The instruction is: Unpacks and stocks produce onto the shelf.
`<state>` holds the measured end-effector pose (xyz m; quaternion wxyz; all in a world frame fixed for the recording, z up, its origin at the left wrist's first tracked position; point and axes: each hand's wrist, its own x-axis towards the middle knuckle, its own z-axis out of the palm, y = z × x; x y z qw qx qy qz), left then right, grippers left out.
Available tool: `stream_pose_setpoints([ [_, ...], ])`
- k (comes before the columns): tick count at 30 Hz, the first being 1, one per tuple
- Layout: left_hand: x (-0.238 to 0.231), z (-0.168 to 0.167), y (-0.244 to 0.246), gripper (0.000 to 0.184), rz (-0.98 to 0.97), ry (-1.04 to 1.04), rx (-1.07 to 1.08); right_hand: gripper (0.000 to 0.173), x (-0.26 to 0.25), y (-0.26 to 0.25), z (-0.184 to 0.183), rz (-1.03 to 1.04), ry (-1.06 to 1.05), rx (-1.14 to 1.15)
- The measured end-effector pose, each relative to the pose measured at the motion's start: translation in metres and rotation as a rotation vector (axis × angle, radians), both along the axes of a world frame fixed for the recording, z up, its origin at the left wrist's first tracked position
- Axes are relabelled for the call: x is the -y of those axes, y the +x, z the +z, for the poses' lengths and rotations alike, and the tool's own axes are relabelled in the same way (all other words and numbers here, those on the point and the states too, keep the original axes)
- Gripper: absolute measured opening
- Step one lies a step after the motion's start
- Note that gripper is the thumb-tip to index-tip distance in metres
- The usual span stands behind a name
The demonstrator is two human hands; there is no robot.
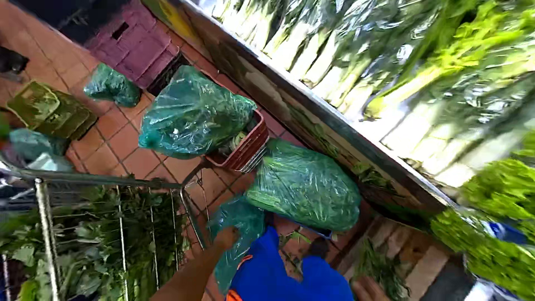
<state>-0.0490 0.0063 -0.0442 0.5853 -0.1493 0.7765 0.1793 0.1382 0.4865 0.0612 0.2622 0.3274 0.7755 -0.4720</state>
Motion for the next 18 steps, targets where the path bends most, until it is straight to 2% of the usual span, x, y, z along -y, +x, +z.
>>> stream_pose_setpoints([
  [3,-0.023,-0.054,-0.048,0.055,0.075,0.044,-0.056,0.058,0.066,-0.079,-0.088,0.334,-0.129,0.098],
  [5,-0.043,-0.091,-0.072,0.055,0.152,0.069,-0.101,0.057,0.095,-0.135,-0.155,0.663,-0.081,0.127],
  [7,-0.059,-0.133,-0.094,0.053,0.196,0.049,-0.206,0.057,0.125,-0.211,-0.207,0.923,-0.026,0.160],
  [10,-0.075,-0.191,-0.119,0.054,0.260,-0.044,-0.381,0.055,0.172,-0.304,-0.269,1.157,0.092,0.106],
  [14,-0.068,-0.257,-0.136,0.058,0.322,-0.100,-0.502,0.053,0.228,-0.361,-0.326,1.334,0.154,-0.098],
  [16,-0.059,-0.284,-0.130,0.060,0.344,-0.089,-0.512,0.058,0.252,-0.369,-0.339,1.389,0.165,-0.123],
  [18,-0.056,-0.293,-0.127,0.059,0.354,-0.122,-0.544,0.069,0.271,-0.375,-0.347,1.463,0.193,-0.113],
])
